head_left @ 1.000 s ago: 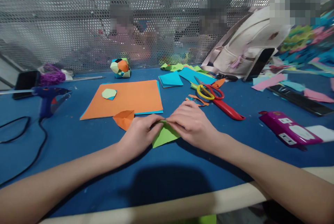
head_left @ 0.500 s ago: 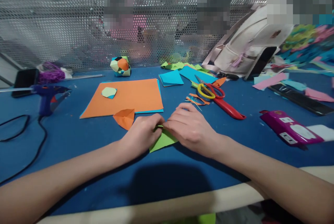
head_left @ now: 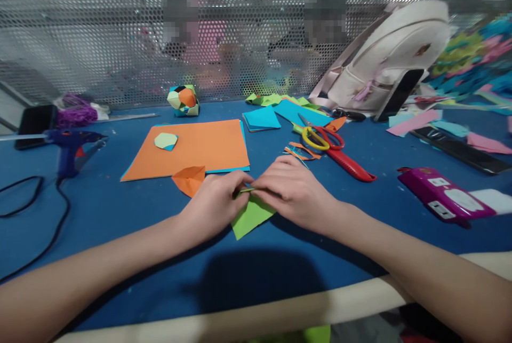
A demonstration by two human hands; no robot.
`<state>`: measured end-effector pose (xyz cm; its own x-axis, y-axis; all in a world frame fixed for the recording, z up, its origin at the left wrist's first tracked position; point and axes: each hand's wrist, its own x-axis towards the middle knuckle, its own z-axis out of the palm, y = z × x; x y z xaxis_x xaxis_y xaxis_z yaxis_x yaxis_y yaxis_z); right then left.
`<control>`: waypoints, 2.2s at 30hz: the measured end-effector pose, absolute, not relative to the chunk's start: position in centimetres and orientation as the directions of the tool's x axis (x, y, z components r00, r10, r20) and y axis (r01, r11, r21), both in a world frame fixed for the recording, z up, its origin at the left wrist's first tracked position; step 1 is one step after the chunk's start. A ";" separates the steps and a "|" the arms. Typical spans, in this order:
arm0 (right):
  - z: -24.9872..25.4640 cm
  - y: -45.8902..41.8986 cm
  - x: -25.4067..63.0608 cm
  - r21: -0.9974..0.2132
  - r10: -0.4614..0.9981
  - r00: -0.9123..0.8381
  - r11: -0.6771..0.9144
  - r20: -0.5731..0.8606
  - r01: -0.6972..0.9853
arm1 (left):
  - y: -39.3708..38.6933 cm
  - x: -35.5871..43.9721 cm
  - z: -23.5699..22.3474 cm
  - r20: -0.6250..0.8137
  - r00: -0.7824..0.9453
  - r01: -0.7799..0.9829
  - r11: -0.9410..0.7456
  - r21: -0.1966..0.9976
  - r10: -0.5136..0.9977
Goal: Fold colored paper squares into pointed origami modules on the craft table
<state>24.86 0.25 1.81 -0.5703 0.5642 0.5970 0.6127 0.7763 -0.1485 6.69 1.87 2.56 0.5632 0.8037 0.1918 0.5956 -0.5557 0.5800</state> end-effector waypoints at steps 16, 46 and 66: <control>2.4 0.2 24.3 -0.776 0.914 -0.097 0.387 0.394 0.497 | 3.6 6.6 2.0 0.162 0.276 0.401 -0.267 0.876 0.947; -0.1 0.4 23.5 -0.492 0.689 -0.265 0.687 0.674 0.535 | 2.0 7.6 0.2 -0.202 0.213 0.020 0.202 0.979 0.956; -0.1 0.4 24.4 -0.026 0.532 -0.565 0.742 0.630 0.669 | 1.7 7.3 0.3 -0.116 0.183 0.189 0.081 0.979 0.976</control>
